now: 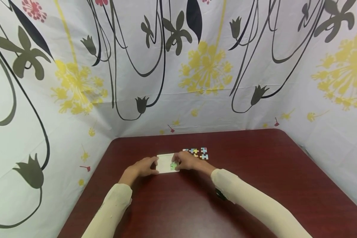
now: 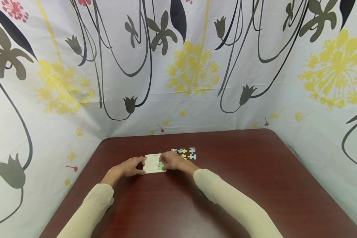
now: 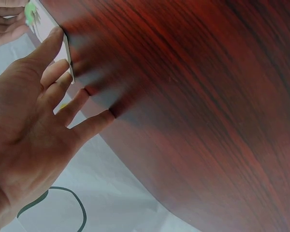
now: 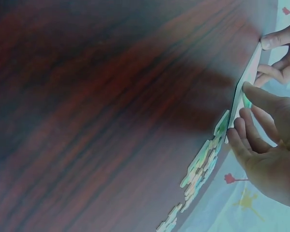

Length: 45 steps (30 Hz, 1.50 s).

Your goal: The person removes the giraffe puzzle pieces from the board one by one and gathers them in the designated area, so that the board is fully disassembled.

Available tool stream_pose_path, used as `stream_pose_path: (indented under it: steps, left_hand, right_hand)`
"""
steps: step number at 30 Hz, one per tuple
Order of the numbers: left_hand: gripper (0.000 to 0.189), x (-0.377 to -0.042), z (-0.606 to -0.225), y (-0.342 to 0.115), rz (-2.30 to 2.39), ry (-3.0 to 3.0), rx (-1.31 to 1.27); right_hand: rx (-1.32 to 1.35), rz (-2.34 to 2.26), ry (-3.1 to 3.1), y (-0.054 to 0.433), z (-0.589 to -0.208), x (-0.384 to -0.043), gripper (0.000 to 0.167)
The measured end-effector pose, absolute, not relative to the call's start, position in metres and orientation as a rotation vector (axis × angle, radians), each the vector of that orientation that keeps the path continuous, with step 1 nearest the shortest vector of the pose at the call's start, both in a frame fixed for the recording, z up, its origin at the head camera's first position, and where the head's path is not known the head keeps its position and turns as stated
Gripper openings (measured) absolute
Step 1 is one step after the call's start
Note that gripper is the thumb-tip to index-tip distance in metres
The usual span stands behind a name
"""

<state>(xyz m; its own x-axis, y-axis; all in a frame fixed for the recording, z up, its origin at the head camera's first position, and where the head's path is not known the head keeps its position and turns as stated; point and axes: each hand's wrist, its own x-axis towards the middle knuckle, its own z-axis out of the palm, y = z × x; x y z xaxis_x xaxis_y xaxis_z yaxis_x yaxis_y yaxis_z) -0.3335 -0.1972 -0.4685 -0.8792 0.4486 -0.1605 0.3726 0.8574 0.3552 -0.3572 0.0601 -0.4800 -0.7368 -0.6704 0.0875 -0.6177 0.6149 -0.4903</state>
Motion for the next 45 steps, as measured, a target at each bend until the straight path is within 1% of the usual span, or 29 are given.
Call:
stream_pose_path:
  steps: [6,13,19,26,38,45]
  left_hand:
    - [0.060,-0.333,-0.469,-0.196,0.467,2.800,0.636]
    - [0.058,-0.333,-0.471,-0.194,0.475,2.799,0.638]
    - [0.056,-0.333,-0.470,-0.193,0.481,2.801,0.646]
    - [0.056,-0.332,-0.471,-0.195,0.494,2.799,0.652]
    - [0.040,-0.330,-0.471,-0.197,0.496,2.797,0.710]
    - [0.044,-0.330,-0.471,-0.197,0.485,2.807,0.664]
  right_hand:
    - [-1.128,-0.867,2.735,0.064,-0.482,-0.355,0.017]
    - [-1.130,-0.936,2.724,0.068,-0.484,-0.356,0.016]
    - [-1.161,-1.017,2.695,0.077,-0.475,-0.353,0.015]
    - [-1.138,-1.017,2.699,0.101,-0.467,-0.351,0.016]
    - [-1.043,-1.003,2.753,0.150,-0.459,-0.351,0.016]
    - [-0.946,-1.012,2.755,0.172,-0.459,-0.349,0.016]
